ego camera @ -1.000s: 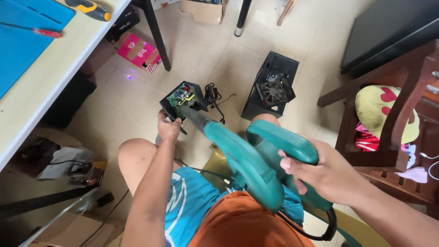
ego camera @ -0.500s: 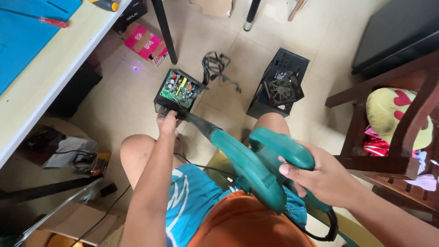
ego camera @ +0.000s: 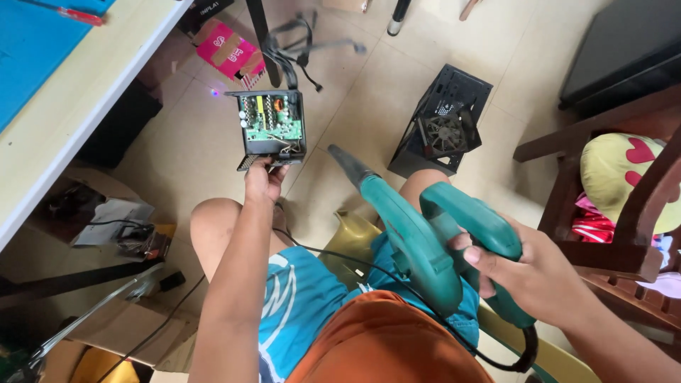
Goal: Disassembling a computer power supply unit and cleaning its internal components using a portable blower and a brush to remove dust.
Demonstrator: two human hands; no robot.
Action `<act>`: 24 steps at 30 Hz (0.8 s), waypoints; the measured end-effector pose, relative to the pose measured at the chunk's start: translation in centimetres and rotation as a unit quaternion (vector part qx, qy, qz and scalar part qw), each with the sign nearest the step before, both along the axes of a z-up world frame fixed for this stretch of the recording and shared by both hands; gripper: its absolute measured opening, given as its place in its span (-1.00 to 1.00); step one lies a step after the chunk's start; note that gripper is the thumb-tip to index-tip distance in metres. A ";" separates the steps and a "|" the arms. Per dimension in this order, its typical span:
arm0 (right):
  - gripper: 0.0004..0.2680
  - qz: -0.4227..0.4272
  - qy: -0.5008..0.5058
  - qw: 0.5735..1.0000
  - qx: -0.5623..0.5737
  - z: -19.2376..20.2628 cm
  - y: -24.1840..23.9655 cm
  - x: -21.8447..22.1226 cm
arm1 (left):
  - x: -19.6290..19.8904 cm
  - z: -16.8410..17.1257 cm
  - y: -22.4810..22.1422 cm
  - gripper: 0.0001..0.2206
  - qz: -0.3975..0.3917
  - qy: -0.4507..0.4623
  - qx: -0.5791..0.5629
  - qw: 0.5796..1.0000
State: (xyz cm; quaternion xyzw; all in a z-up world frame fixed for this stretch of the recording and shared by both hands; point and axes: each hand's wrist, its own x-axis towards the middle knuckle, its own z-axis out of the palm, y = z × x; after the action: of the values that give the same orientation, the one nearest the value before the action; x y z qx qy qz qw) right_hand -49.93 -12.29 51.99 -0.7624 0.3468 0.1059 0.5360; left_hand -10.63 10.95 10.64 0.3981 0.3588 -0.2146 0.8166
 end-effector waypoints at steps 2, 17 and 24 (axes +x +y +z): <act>-0.83 -0.021 -0.033 0.998 0.045 -0.8 -0.1 -0.4 | 0.6 -1.8 0.1 -0.92 -0.019 -0.010 -0.044 0.999; -0.85 -0.162 0.019 0.985 0.052 -6.3 1.0 -2.6 | -0.1 -2.6 1.5 -0.80 0.013 0.018 0.022 1.000; -0.83 -0.148 0.025 0.985 0.085 -7.9 1.6 -1.9 | -3.3 -4.5 2.9 -0.77 -0.018 0.036 0.006 0.999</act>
State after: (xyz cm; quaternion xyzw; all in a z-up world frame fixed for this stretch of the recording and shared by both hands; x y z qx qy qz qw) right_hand -51.83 -10.73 44.10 -0.6513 0.4587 0.0732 0.6001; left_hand -13.89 13.83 6.13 0.4019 0.3817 -0.2411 0.7967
